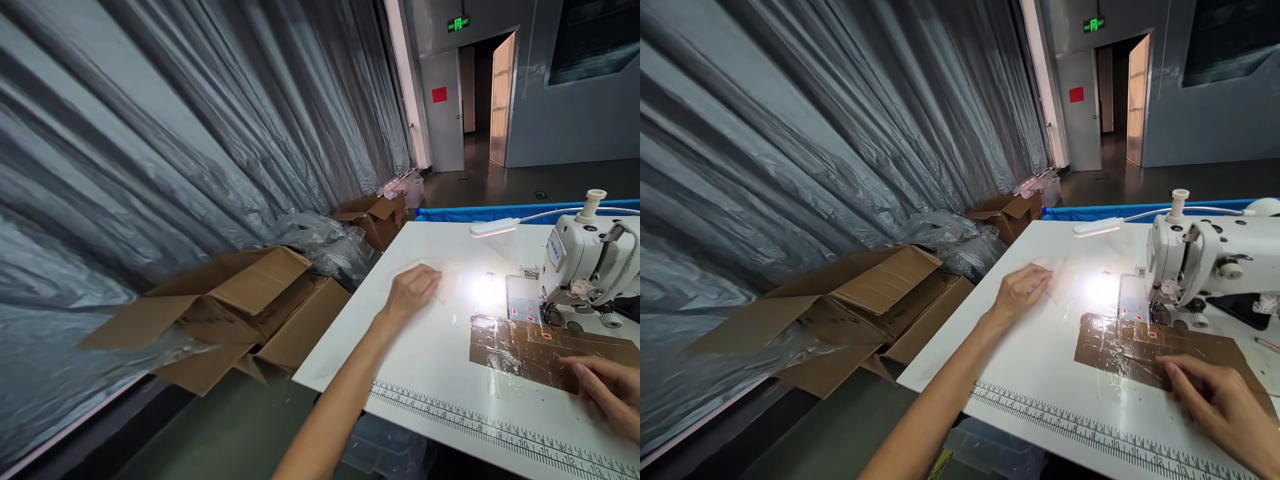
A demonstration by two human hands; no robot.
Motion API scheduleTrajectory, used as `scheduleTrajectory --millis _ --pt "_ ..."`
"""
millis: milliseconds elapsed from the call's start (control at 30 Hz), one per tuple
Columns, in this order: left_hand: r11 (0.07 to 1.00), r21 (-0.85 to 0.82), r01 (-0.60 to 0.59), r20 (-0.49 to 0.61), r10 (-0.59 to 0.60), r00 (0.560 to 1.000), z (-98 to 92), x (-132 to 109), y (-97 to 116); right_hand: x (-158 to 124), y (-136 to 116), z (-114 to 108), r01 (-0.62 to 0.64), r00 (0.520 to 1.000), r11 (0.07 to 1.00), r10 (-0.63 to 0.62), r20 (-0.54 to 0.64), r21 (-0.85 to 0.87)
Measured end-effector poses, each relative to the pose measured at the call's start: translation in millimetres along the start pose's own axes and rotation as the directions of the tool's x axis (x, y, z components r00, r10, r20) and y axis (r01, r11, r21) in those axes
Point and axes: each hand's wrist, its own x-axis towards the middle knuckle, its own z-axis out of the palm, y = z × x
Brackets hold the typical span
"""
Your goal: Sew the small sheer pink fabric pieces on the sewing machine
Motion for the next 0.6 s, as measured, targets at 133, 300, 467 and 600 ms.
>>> scheduleTrajectory --millis 133,300,467,600 --pt "0.918 -0.006 -0.397 0.073 0.397 0.915 16.3 -12 71 17 -35 3 -0.45 0.88 0.838 0.358 0.312 0.308" --pt "0.698 -0.242 -0.674 0.023 0.699 0.715 17.0 -36 147 34 -52 13 -0.537 0.835 0.729 0.392 0.385 0.424" --pt "0.661 -0.563 -0.497 -0.031 0.584 0.811 7.1 -16 162 28 -50 25 -0.433 0.851 0.794 0.206 0.483 0.426" --pt "0.639 -0.702 -0.314 0.238 0.627 0.741 11.4 1 156 13 -61 11 -0.484 0.704 0.79 0.096 0.704 0.377"
